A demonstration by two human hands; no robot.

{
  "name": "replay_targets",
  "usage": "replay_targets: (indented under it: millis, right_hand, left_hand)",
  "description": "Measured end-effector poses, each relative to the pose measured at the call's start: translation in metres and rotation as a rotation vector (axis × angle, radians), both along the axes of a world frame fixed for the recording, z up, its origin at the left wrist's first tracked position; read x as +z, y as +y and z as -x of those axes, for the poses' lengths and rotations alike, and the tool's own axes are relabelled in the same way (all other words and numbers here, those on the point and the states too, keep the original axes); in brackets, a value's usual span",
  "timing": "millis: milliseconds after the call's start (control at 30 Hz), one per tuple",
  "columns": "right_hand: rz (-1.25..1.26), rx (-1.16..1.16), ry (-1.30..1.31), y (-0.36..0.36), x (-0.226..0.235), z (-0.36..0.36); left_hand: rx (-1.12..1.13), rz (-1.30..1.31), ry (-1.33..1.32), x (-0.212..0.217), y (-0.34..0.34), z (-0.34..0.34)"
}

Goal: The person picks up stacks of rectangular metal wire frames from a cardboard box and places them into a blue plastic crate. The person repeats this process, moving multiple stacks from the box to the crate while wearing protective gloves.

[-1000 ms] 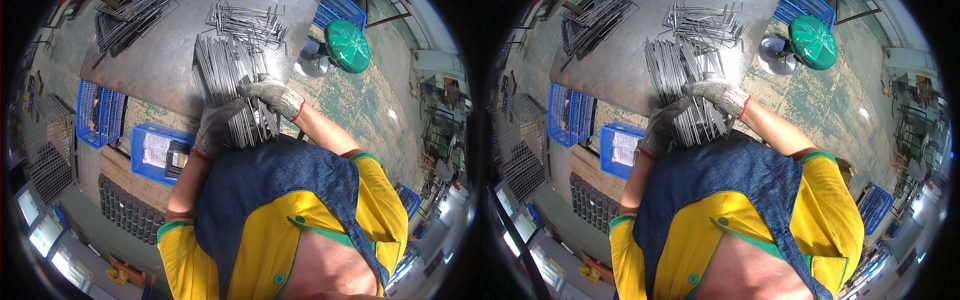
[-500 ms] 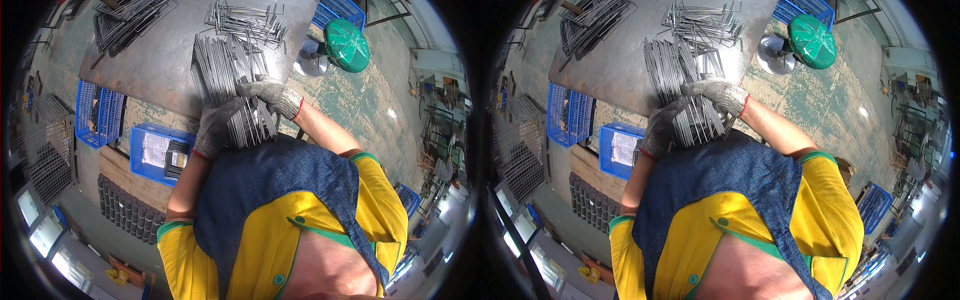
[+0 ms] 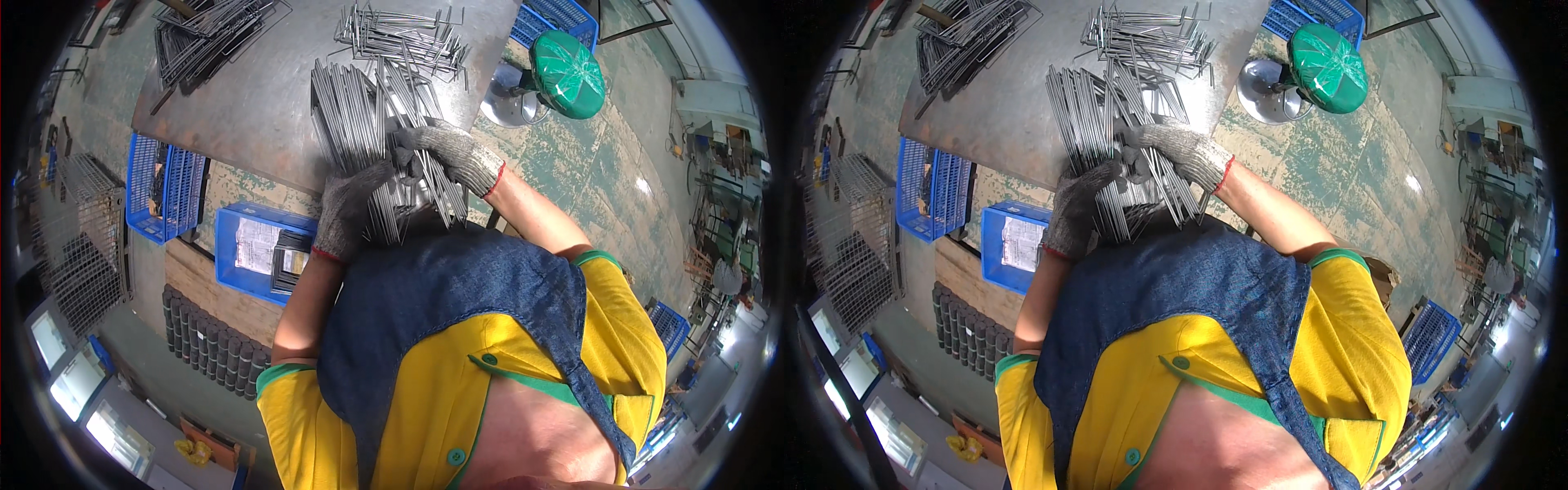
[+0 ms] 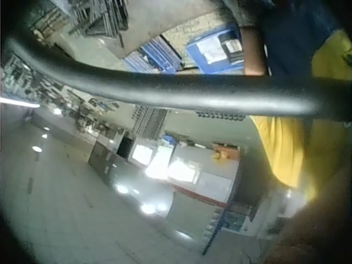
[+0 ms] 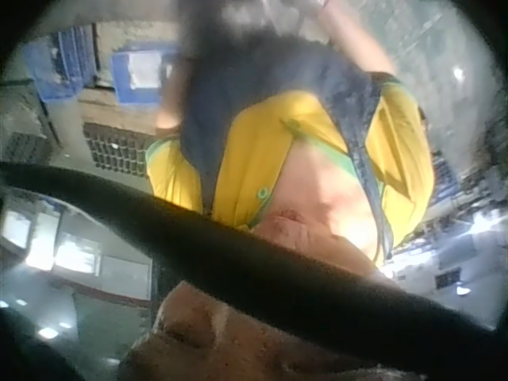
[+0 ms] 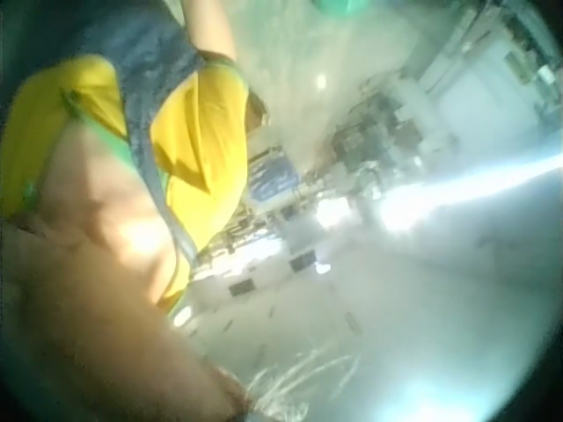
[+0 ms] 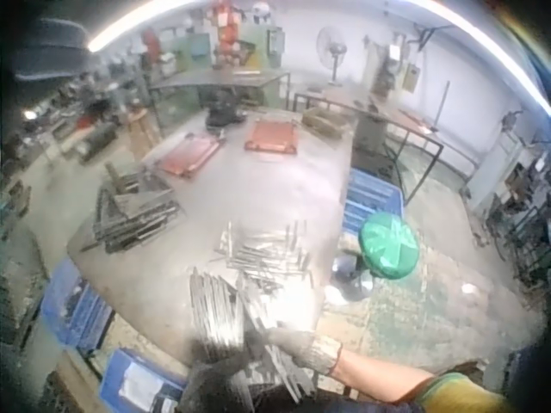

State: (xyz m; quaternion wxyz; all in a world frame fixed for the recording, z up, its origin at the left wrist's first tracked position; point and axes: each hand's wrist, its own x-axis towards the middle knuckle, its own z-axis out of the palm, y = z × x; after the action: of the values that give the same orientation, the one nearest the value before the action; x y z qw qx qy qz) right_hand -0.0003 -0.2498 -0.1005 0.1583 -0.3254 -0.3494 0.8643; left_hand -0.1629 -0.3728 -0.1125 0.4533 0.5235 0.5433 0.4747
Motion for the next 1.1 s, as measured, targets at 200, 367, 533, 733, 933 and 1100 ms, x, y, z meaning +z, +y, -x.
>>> replay_targets:
  millis: [200, 367, 533, 733, 933, 1100]
  right_hand:
    - [0.007, 0.007, -0.149, -0.003, 0.004, 0.006]
    - [-0.024, 0.063, -0.187, 0.003, 0.003, 0.002]
    - [-0.072, 0.081, -0.232, 0.005, -0.004, 0.001]
    - [0.103, 0.041, -0.170, 0.004, 0.005, 0.002]
    - [0.023, -0.018, -0.168, 0.004, -0.001, 0.004]
    - [0.071, 0.000, -0.152, 0.006, -0.004, 0.002]
  left_hand:
    - [0.067, 0.260, -0.290, -0.022, -0.006, 0.004]
    - [0.094, 0.301, -0.285, -0.005, -0.004, -0.001]
    - [0.053, 0.304, -0.299, -0.013, -0.005, 0.003]
    - [0.060, 0.434, -0.416, -0.008, -0.007, 0.009]
    - [-0.092, 0.046, 0.123, -0.007, -0.007, 0.013]
    - [-0.064, 0.153, -0.013, -0.027, -0.015, 0.012]
